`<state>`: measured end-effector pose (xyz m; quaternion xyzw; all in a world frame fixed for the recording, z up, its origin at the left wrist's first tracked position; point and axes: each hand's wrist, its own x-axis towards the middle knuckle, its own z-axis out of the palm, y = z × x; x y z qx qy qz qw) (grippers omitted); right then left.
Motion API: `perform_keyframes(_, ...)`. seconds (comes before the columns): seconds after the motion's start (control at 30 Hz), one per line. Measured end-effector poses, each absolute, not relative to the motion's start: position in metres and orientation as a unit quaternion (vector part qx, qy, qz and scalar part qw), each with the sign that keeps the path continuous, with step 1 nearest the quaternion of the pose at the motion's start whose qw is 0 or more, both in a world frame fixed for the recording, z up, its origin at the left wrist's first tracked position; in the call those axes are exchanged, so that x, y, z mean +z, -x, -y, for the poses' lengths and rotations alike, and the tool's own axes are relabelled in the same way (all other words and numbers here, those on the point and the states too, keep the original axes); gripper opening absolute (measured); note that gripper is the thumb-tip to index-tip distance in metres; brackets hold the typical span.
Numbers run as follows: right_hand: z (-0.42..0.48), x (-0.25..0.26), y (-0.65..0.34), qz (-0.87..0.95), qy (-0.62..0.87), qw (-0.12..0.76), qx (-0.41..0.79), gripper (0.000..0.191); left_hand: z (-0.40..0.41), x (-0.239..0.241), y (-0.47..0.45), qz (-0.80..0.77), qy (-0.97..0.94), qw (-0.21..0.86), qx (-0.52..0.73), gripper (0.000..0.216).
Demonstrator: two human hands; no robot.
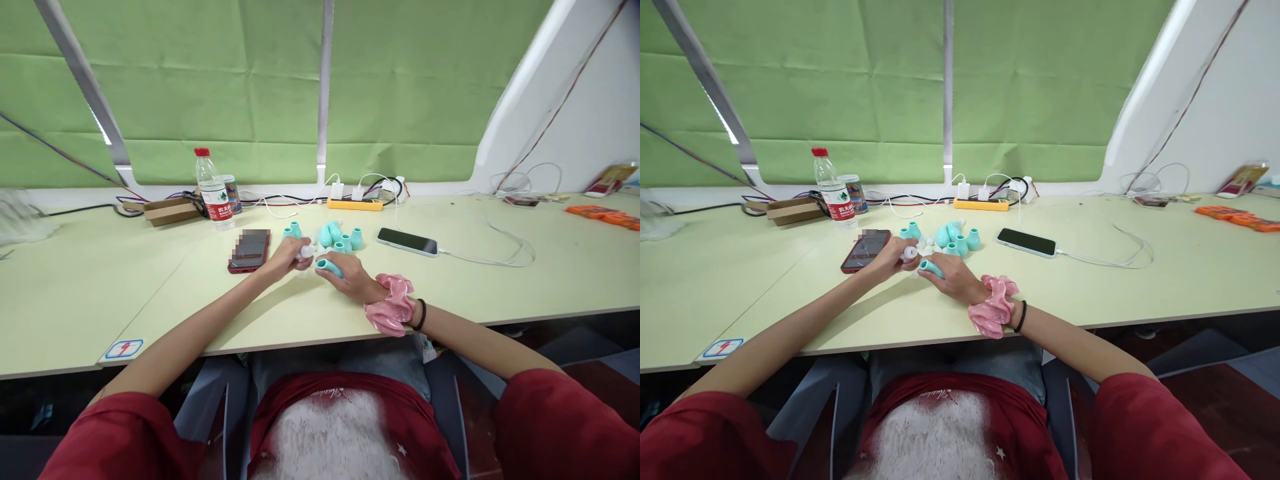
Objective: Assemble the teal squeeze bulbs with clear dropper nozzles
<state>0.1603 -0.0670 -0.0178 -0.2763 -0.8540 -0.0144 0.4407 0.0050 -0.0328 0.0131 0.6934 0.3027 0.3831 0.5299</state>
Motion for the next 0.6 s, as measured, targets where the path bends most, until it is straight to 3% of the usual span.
perform_keyframes(0.13,0.067,-0.016,-0.161,0.852,0.266,0.450,-0.028,0.018,0.026,0.011,0.000,-0.389,-0.737,0.320,0.451,0.047)
perform_keyframes(0.3,0.065,-0.016,-0.160,0.854,0.268,0.445,-0.022,0.017,0.018,-0.002,0.003,-0.479,-0.814,-0.035,0.327,0.037)
perform_keyframes(0.4,0.063,-0.017,-0.160,0.851,0.281,0.444,-0.024,0.015,0.016,-0.007,0.002,-0.495,-0.826,-0.110,0.246,0.032)
perform_keyframes(0.6,0.059,-0.020,-0.161,0.836,0.309,0.453,-0.026,0.013,0.016,-0.013,0.000,-0.502,-0.838,-0.138,0.165,0.034)
